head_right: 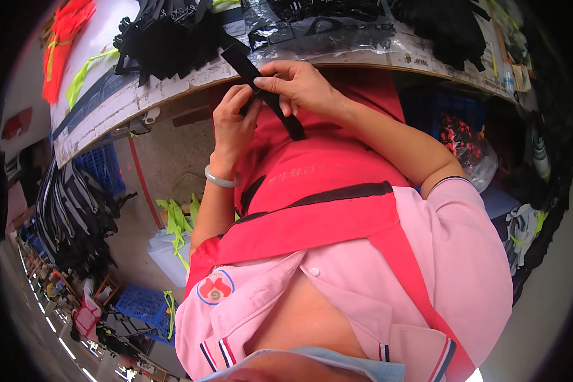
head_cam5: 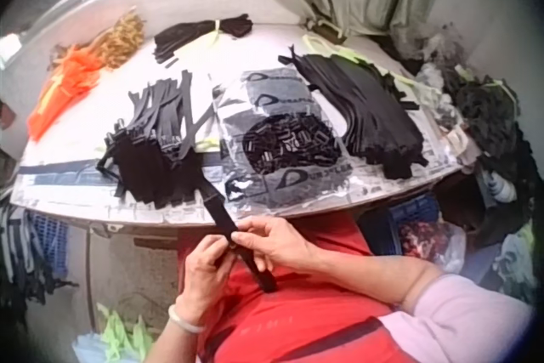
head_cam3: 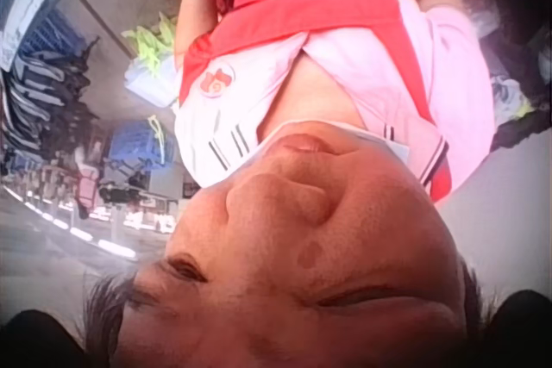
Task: Thread plastic buckles onto black webbing straps at a manufacturing workbench.
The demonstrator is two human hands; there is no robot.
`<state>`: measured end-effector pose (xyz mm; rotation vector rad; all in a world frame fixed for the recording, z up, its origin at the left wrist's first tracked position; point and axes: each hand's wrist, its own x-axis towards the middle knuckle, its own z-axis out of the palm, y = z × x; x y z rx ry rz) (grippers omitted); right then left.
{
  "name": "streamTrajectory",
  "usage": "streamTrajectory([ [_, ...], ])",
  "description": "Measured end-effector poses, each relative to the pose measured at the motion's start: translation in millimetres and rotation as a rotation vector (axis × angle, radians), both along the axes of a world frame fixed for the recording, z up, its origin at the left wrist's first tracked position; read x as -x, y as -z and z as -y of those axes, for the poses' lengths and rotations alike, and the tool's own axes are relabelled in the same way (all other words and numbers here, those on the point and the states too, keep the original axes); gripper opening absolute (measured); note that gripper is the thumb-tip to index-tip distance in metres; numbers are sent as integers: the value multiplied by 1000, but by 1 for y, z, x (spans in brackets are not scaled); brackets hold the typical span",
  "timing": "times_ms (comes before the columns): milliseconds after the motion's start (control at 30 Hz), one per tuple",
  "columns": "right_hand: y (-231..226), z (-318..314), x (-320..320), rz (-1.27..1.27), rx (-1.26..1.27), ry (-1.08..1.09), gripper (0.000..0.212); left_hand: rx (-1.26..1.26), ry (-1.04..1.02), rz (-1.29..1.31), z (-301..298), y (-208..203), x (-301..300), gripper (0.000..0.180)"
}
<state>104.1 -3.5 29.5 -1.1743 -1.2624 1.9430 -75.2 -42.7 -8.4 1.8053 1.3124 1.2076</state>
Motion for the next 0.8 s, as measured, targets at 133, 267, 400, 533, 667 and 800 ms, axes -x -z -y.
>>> streamTrajectory([
  [133, -12, -3, -3, -20, -41, 23, 25, 662, -61, 796, 2, -9, 9, 23],
  [267, 14, 1, 4, -38, -396, 6, 21, 883, 30, 925, -3, -12, 13, 30],
  [400, -35, -13, -6, -219, -819, 165, 13, 689, -93, 699, -5, -8, 13, 27],
  [533, -125, -36, -48, -520, -729, 327, 17, 563, -198, 582, -8, -13, 18, 22],
  [667, -87, -36, -36, 52, -403, 197, 19, 473, -219, 556, -5, -16, 15, 24],
  [800, -29, 5, -16, 135, 76, -110, 21, 451, -220, 558, -3, -17, 10, 22],
])
